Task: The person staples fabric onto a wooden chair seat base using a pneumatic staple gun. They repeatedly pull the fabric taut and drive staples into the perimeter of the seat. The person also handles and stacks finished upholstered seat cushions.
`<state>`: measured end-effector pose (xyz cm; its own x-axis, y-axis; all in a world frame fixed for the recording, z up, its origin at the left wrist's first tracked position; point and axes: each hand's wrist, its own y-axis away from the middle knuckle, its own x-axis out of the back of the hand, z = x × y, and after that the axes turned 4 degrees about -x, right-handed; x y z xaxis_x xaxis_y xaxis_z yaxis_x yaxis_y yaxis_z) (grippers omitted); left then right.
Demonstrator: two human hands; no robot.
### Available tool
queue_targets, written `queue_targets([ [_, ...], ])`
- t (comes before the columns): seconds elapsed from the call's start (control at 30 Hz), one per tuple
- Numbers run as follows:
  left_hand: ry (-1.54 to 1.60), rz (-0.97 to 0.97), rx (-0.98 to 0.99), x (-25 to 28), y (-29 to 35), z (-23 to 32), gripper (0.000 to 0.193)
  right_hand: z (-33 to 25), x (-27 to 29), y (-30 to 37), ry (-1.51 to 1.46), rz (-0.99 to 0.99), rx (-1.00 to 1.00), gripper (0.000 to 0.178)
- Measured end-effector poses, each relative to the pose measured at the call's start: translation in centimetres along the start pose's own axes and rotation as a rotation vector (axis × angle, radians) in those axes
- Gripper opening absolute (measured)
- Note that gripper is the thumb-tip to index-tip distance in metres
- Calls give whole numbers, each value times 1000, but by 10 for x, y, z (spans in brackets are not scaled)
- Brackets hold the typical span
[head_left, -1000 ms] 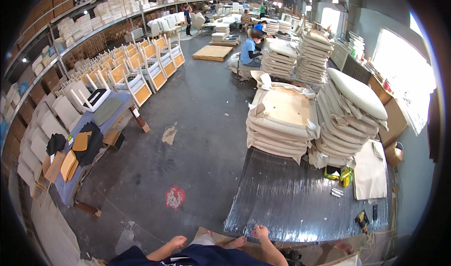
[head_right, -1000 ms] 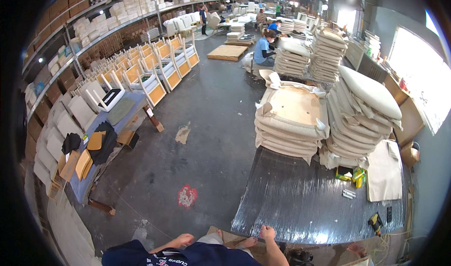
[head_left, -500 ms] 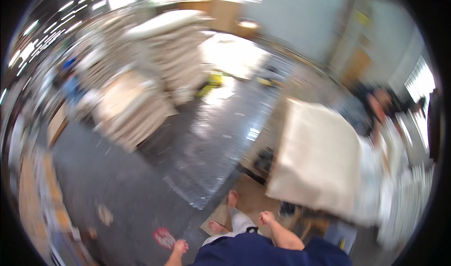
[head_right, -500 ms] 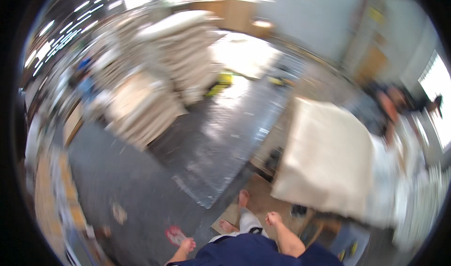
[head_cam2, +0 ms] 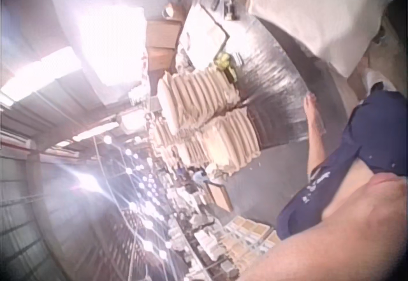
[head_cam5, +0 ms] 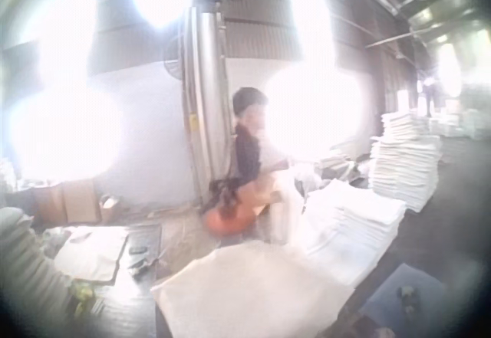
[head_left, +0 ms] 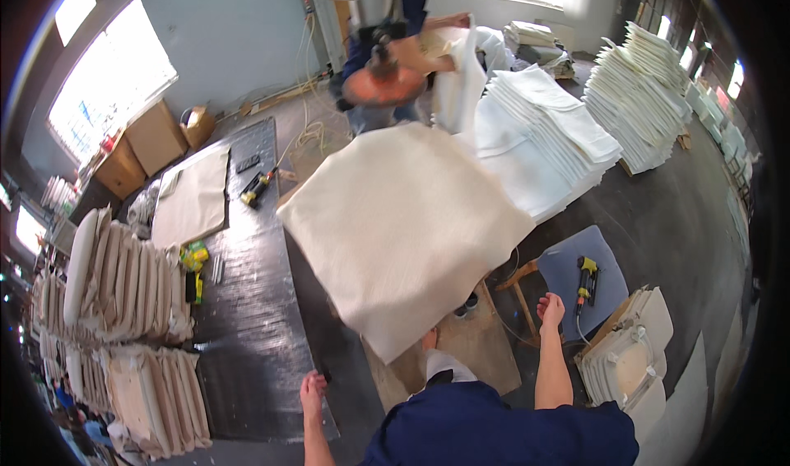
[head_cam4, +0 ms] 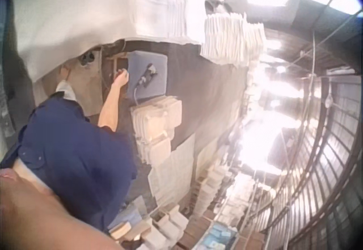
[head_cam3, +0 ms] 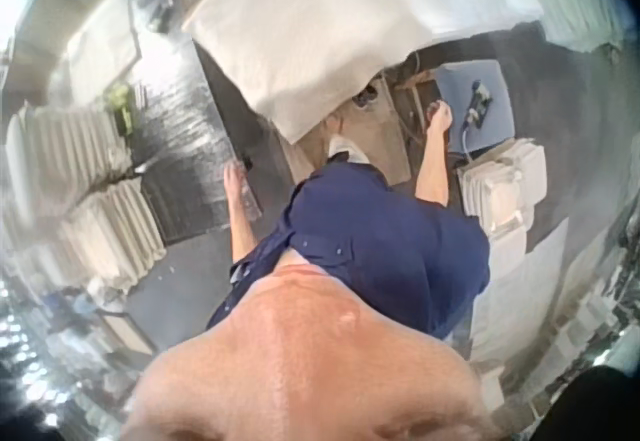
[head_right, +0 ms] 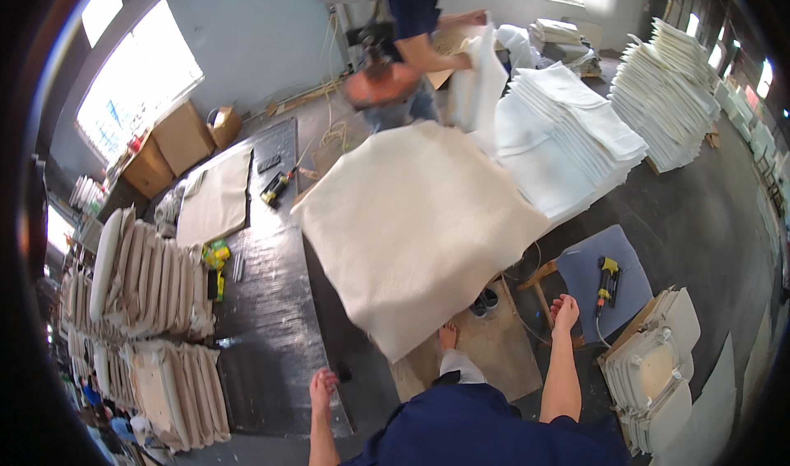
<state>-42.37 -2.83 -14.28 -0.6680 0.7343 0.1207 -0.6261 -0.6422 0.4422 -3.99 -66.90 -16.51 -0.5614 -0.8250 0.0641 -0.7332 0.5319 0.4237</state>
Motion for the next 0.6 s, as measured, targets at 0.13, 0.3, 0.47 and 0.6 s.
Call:
queue_targets([
  [0.13, 152, -95, -114, -148, -63, 170, 76, -71, -89, -45, 161, -68, 166, 38],
  [0.3, 406, -278, -103, -252, -127, 185, 90, -149, -164, -135, 256, 21, 662, 47],
  [0.47, -21, 187, -195, -261, -122, 158, 77, -191, -234, -118, 196, -147, 549, 43],
  [0.6, -231, 198, -285, -268, -142, 149, 71, -172, -228, -144, 471, -133, 625, 43],
])
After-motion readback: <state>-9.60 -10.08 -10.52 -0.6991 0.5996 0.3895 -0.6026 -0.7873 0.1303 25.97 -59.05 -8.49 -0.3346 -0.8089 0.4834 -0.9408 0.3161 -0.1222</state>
